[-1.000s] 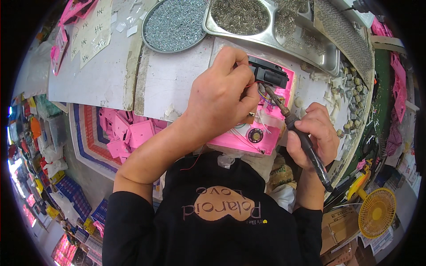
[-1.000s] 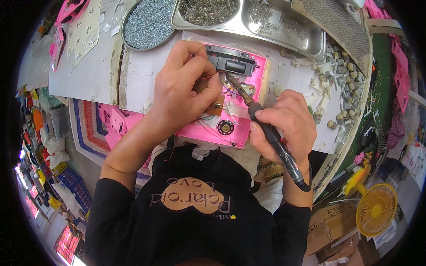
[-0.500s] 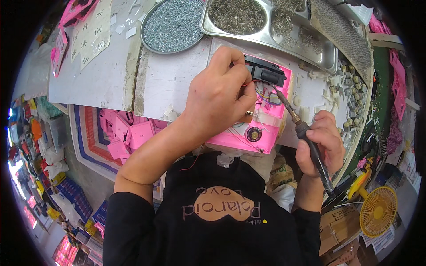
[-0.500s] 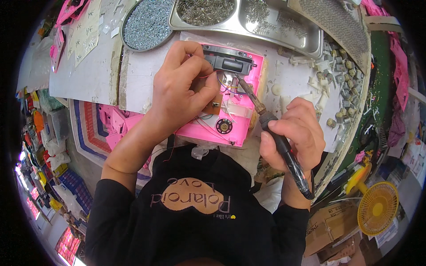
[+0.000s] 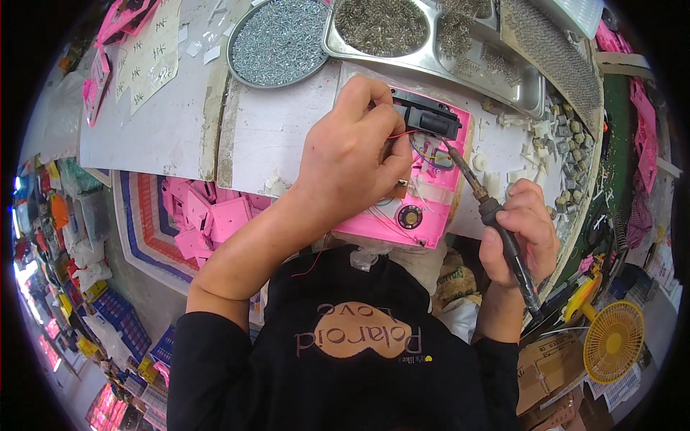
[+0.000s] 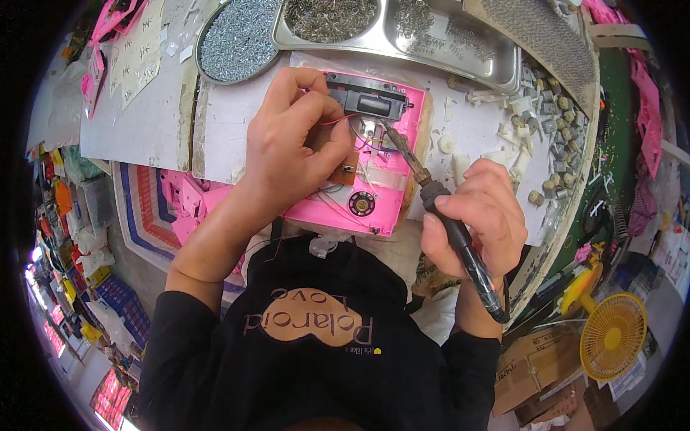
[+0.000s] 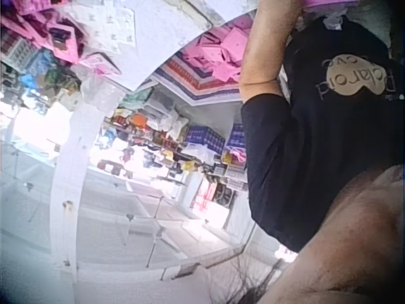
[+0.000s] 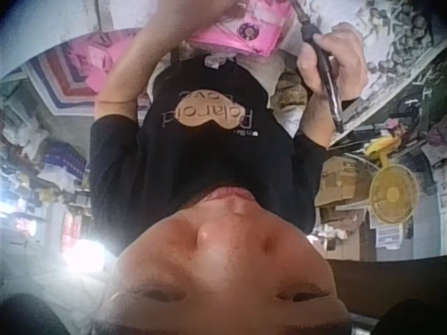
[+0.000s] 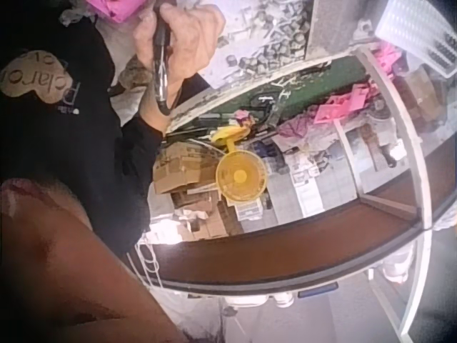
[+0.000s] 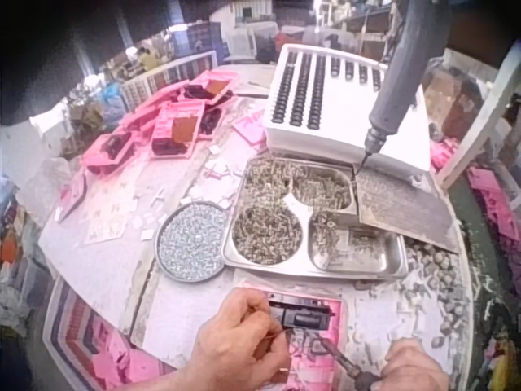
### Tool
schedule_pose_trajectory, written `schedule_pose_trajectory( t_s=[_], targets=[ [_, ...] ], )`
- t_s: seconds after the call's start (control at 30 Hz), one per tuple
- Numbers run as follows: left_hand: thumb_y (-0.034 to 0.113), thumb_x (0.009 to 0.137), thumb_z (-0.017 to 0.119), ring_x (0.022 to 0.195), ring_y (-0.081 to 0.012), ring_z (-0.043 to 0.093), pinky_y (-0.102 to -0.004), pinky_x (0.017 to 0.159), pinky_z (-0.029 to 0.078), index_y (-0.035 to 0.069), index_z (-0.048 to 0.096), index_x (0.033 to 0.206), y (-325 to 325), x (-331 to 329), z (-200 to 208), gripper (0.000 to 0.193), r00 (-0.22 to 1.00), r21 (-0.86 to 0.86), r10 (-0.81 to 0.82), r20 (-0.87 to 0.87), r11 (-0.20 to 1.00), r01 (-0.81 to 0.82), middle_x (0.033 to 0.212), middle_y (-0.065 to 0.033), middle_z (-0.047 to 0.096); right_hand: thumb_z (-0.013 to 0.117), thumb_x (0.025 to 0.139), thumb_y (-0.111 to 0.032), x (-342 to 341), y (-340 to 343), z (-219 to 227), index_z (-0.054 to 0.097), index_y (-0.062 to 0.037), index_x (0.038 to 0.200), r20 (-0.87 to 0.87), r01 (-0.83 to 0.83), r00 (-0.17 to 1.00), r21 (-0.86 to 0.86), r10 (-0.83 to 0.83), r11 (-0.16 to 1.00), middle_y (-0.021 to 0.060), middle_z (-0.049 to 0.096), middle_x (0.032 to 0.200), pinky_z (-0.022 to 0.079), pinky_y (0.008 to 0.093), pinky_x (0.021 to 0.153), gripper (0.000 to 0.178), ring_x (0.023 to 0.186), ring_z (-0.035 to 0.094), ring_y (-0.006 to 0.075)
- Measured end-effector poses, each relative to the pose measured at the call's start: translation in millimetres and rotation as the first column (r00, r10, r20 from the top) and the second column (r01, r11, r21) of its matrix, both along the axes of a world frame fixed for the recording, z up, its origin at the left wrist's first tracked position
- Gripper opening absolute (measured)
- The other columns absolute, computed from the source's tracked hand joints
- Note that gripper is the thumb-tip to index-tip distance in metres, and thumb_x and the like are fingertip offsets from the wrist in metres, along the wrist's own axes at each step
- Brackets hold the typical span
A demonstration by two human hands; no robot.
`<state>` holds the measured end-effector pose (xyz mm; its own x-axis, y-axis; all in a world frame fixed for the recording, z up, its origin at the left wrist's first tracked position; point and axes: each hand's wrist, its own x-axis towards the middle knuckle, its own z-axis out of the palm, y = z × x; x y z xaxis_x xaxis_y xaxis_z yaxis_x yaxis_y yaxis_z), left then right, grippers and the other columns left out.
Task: Assemble and solder components into a pink electronic housing, then secure with screws.
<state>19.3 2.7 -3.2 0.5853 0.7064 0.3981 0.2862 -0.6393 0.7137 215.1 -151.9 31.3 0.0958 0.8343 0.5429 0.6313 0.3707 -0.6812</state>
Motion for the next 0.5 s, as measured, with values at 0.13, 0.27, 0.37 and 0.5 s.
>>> schedule_pose_trajectory(
  t_s=[0.13,0.27,0.37,0.5],
  targets=[
    [0.002,0.078,0.074,0.070,-0.0201,0.064,-0.0322,0.062,0.053,0.001,0.066,0.084,1.3,-1.3,2.0,0.010,1.000,0.028,-0.020,-0.014,0.999,0.020,0.101,-0.0114,0.056,0.078,0.077,-0.006,0.1,-1.1,0.4,0.063,-0.0044,0.099,0.001,0.012,1.000,-0.011,-0.012,1.000,0.0068,0.059,0.069,0.051,0.0447,0.076,0.026,0.060,0.054,0.0220],
    [0.002,0.079,0.075,0.072,-0.0204,0.064,-0.0322,0.063,0.053,0.002,0.068,0.087,1.2,-2.4,0.6,0.010,0.999,0.018,-0.032,0.003,0.999,0.032,0.101,-0.0114,0.056,0.078,0.077,-0.007,1.8,-3.0,0.7,0.063,-0.0040,0.099,0.004,0.027,1.000,0.005,-0.027,1.000,0.0073,0.057,0.069,0.050,0.0452,0.077,0.027,0.061,0.053,0.0226],
    [0.003,0.079,0.076,0.075,-0.0208,0.064,-0.0321,0.064,0.053,0.003,0.069,0.091,-2.6,-6.7,10.0,0.013,0.998,0.013,-0.069,-0.008,0.998,0.069,0.102,-0.0115,0.057,0.076,0.079,-0.008,5.2,-9.1,3.6,0.062,-0.0029,0.101,0.002,0.054,0.999,0.037,-0.054,0.998,0.0075,0.057,0.070,0.050,0.0459,0.078,0.027,0.063,0.053,0.0226],
    [0.005,0.079,0.077,0.084,-0.0250,0.065,-0.0342,0.068,0.055,0.005,0.068,0.097,-8.1,-14.8,20.6,0.020,0.920,0.065,-0.386,-0.064,0.918,0.390,0.103,-0.0102,0.060,0.073,0.082,-0.008,15.6,-25.9,-3.1,0.059,-0.0019,0.105,-0.101,0.127,0.988,0.070,-0.120,0.989,0.0089,0.059,0.078,0.048,0.0460,0.082,0.028,0.070,0.054,0.0226]
  ],
)
